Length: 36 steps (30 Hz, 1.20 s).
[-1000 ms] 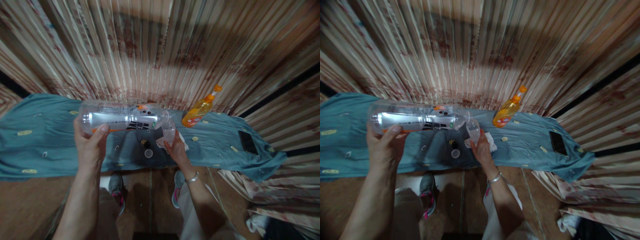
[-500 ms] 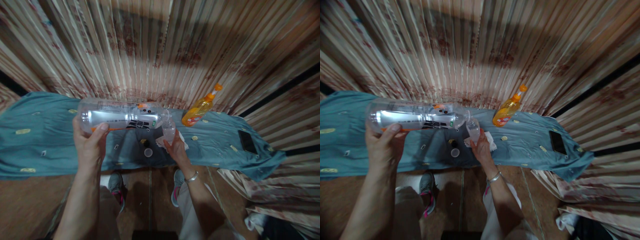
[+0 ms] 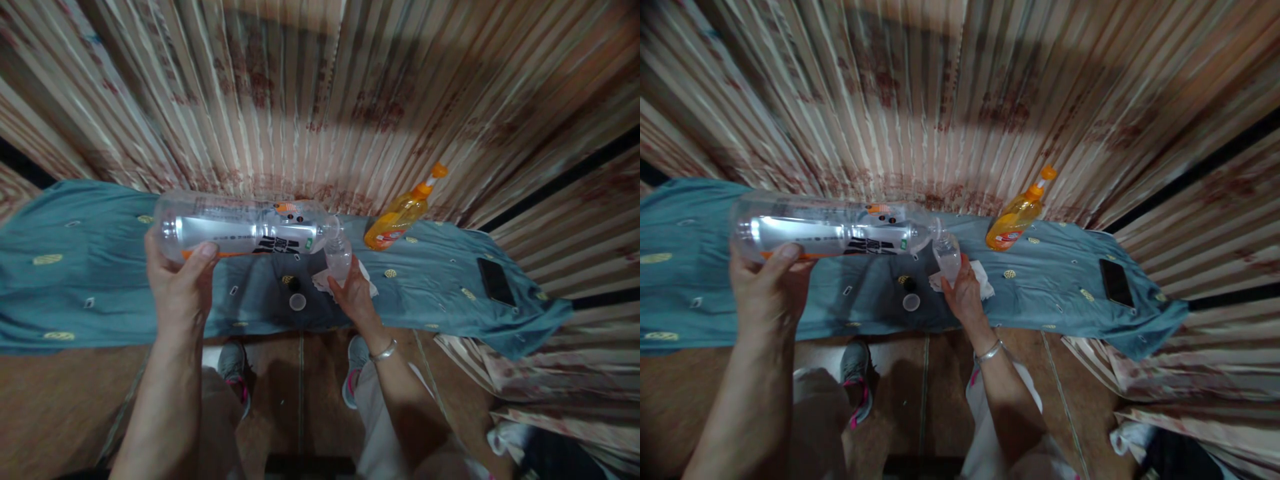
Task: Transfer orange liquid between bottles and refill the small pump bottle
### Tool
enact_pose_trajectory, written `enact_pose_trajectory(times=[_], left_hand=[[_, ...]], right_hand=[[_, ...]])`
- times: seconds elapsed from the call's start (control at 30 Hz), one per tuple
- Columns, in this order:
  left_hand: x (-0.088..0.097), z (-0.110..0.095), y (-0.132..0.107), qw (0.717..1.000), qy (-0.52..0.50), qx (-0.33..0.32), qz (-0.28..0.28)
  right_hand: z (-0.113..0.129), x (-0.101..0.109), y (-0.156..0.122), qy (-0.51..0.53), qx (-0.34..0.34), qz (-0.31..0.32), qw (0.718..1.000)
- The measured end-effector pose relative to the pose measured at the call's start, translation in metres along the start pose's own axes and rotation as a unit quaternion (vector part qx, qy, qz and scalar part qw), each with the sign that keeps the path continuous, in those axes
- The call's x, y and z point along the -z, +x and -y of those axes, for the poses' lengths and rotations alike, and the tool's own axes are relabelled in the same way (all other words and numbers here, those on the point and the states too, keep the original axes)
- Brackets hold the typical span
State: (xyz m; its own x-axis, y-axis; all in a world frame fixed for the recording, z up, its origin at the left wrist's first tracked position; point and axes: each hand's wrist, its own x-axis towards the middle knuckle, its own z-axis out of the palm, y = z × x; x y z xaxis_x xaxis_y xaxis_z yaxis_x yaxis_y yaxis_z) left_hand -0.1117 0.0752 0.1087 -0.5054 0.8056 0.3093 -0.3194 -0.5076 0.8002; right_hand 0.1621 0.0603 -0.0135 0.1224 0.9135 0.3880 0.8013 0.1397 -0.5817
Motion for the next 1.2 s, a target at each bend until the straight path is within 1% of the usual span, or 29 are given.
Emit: enact_pose_trajectory(times=[0.23,0.5,0.67,0.93,1.2], left_hand=[[0.0018,0.0023,0.0015,1.0,0.009,-0.005,0.006],[0.0002,0.0007,0.0003,1.0,0.005,-0.012,0.02],[0.0001,0.0007,0.0002,1.0,-0.005,-0.006,0.009],[-0.0021,-0.0013,0.0002,1.0,-0.007,0.001,0.01],[-0.002,-0.002,-0.0011,1.0,0.015,-0.003,0.025]], right_hand=[[0.0007,0.0013,-0.0006,-0.004,0.007,0.004,1.0],[0.0023,-0.0009,-0.0024,-0.007,0.003,-0.014,1.0],[0.0031,0.0001,-0.0022,-0.009,0.002,-0.005,1.0],[0.0041,0.0015,-0.0017,-0.001,-0.002,-0.005,1.0],[0.0025,-0.0003,-0.0011,-0.012,-0.006,-0.007,1.0]])
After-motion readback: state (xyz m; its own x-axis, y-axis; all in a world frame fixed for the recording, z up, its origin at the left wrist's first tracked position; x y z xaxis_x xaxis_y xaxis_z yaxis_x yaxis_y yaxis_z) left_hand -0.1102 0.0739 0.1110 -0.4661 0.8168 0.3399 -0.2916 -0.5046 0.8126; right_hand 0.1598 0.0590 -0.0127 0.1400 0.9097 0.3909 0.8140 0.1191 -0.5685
